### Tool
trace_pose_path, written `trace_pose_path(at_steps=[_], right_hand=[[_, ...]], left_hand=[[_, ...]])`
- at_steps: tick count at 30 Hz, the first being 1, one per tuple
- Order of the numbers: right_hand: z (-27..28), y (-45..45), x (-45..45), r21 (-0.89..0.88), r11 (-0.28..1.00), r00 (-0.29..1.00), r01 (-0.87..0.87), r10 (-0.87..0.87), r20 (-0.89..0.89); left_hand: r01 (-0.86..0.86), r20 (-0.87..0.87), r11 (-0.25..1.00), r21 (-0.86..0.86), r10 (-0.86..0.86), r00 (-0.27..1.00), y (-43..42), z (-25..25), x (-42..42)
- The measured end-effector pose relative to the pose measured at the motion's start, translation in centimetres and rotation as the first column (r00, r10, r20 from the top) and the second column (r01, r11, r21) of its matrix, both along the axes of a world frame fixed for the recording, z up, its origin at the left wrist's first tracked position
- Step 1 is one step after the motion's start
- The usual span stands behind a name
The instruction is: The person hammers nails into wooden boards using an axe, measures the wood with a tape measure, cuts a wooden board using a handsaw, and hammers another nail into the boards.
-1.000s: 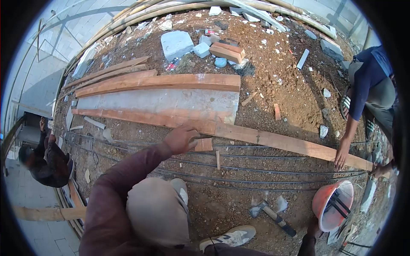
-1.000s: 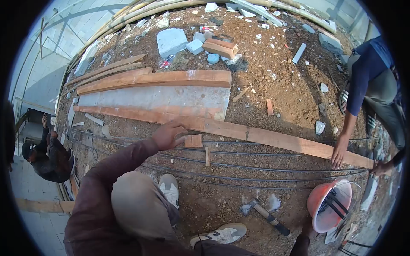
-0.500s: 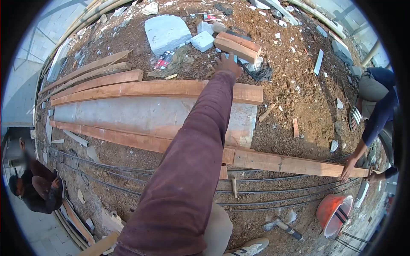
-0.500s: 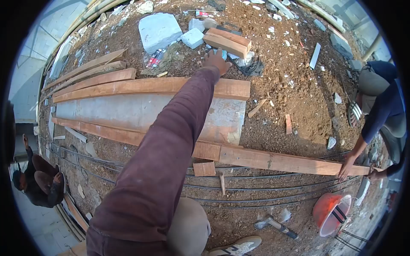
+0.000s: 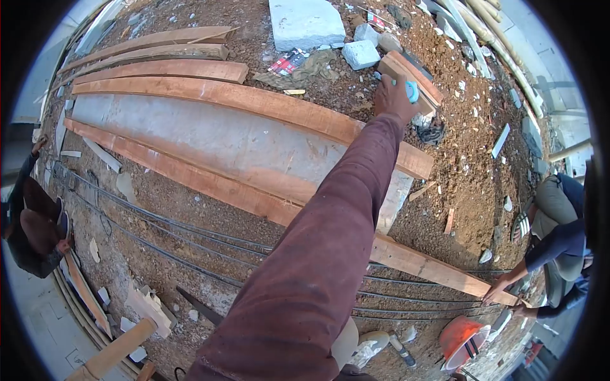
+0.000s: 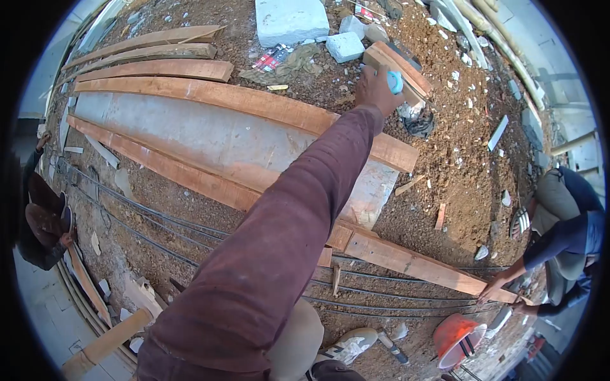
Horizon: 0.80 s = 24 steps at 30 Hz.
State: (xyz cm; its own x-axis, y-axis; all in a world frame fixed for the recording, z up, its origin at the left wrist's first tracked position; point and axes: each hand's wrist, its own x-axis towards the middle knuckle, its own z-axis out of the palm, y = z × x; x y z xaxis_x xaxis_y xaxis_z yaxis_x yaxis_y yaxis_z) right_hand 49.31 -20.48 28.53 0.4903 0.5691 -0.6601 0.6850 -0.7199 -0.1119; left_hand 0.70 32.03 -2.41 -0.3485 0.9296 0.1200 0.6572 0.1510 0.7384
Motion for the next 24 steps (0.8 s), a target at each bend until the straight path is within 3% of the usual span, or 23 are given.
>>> trace_pose_path(at_steps=[1, 3, 5, 8, 10, 11, 13, 14, 16, 18, 20, 22, 23, 24], right_hand=[[-0.5, 2.0, -0.6, 0.049, 0.974, 0.975, -0.219, 0.217, 0.041], [-2.4, 5.2, -1.9, 0.215, 0.976, 0.986, 0.026, 0.011, -0.166], [-4.2, 7.4, -2.6, 0.313, 0.944, 0.963, -0.099, 0.170, -0.209], [-6.3, 12.1, -4.1, 0.296, 0.866, 0.874, -0.403, 0.460, -0.157], [-7.4, 16.4, -7.6, 0.335, 0.766, 0.766, -0.549, 0.621, -0.165], [-7.2, 18.2, -10.5, 0.342, 0.732, 0.718, -0.589, 0.668, -0.194], [-7.9, 20.4, -16.7, 0.540, 0.486, 0.506, -0.687, 0.853, -0.124], [-8.4, 20.3, -19.4, 0.556, 0.409, 0.413, -0.724, 0.902, -0.126], [-10.0, 19.9, -24.6, 0.606, 0.205, 0.168, -0.769, 0.979, -0.118], [-14.9, 17.9, -26.9, 0.596, 0.314, 0.098, -0.739, 0.925, -0.366], [-16.6, 15.7, -28.8, 0.516, 0.654, 0.245, -0.554, 0.720, -0.650], [-19.0, 15.0, -28.4, 0.332, 0.843, 0.286, -0.424, 0.472, -0.834], [-19.2, 14.7, -28.0, 0.275, 0.845, 0.288, -0.458, 0.433, -0.854], [-18.9, 14.5, -27.5, 0.219, 0.847, 0.298, -0.484, 0.394, -0.869]], left_hand=[[0.025, 0.064, 0.994, 0.104, -0.032, 0.997, -0.5, 1.1, 0.0], [-0.038, 0.072, 0.965, 0.260, 0.019, 0.997, -2.0, 2.7, -0.6], [-0.036, 0.207, 0.940, 0.339, -0.037, 0.978, -5.1, 5.3, -2.3], [0.288, -0.022, 0.874, 0.390, -0.304, 0.952, -13.6, 9.1, -5.0], [0.487, 0.070, 0.854, 0.182, -0.505, 0.860, -21.3, 12.1, -5.0], [0.540, 0.214, 0.837, 0.085, -0.545, 0.811, -25.3, 13.3, -4.4], [0.630, 0.329, 0.754, -0.185, -0.557, 0.763, -32.2, 14.8, -2.6], [0.705, 0.295, 0.697, -0.129, -0.652, 0.698, -34.9, 13.3, -1.5], [0.719, 0.396, 0.648, -0.251, -0.609, 0.687, -38.7, 14.2, 0.2], [0.671, 0.467, 0.686, -0.280, -0.514, 0.720, -41.2, 12.8, 1.3], [0.655, 0.446, 0.735, -0.174, -0.534, 0.718, -43.2, 12.0, 1.0], [0.666, 0.650, 0.743, -0.072, -0.471, 0.596, -44.8, 12.5, -0.2], [0.681, 0.740, 0.732, -0.006, -0.455, 0.496, -45.3, 12.7, -0.5], [0.640, 0.885, 0.767, -0.047, -0.265, 0.382, -45.7, 12.0, -0.3]])
